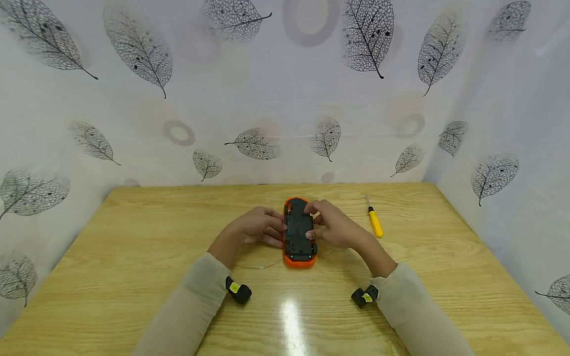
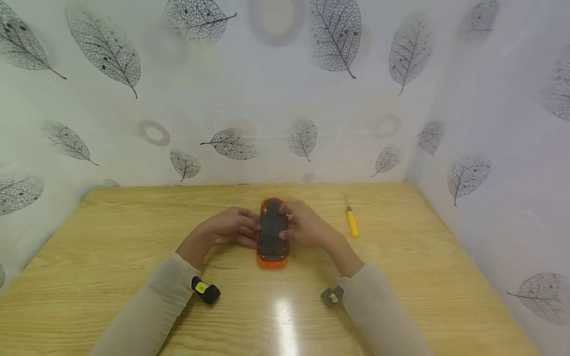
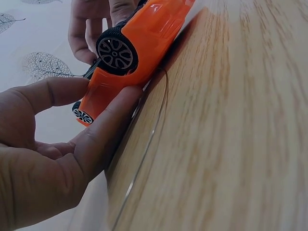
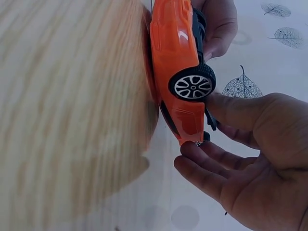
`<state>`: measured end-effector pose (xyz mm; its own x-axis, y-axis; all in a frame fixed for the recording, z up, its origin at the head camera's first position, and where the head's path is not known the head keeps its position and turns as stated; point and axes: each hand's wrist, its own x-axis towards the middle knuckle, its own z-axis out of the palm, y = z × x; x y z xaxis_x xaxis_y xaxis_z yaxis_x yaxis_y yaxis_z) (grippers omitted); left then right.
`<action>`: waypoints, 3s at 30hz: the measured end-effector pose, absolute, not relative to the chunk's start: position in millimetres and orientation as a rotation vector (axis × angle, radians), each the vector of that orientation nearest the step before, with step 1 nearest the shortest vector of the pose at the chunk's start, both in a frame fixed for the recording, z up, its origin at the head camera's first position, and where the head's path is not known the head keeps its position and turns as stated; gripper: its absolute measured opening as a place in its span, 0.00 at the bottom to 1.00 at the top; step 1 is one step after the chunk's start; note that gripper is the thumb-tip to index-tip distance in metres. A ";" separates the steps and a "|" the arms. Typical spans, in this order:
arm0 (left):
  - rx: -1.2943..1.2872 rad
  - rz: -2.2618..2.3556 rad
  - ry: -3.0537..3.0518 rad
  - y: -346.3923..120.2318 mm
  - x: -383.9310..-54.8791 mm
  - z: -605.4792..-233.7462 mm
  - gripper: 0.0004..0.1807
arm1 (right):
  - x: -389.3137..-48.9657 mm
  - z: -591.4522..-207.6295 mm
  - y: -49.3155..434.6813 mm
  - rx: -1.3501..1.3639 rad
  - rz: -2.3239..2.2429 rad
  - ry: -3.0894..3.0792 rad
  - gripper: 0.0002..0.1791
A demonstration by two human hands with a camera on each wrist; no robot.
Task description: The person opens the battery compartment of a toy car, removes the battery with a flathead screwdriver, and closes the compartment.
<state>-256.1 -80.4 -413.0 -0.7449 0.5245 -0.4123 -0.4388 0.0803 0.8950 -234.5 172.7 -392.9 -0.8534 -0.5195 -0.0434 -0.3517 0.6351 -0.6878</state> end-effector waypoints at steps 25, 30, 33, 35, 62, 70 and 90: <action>0.048 1.743 1.704 -78.5 -258.0 -417.2 0.19 | -237.8 -394.9 174.9 -0.614 -1.385 2.591 0.09; 0.035 1.744 1.711 -78.5 -258.5 -417.8 0.19 | -240.3 -398.9 173.2 -0.557 -1.475 2.525 0.09; 0.042 1.753 1.709 -77.7 -259.2 -418.0 0.20 | -240.7 -398.4 174.0 -0.511 -1.482 2.536 0.10; 0.052 1.758 1.709 -77.0 -259.3 -418.2 0.20 | -241.3 -398.0 175.4 -0.471 -1.497 2.532 0.10; 0.054 1.773 1.699 -78.0 -257.4 -420.8 0.18 | -261.7 -390.9 232.4 -0.156 -1.810 2.428 0.17; 0.035 1.777 1.698 -77.7 -257.3 -421.8 0.17 | -269.8 -399.6 240.4 -0.085 -1.811 2.445 0.16; 0.030 1.775 1.707 -77.2 -257.5 -419.7 0.17 | -277.5 -411.4 244.3 -0.153 -1.368 2.666 0.16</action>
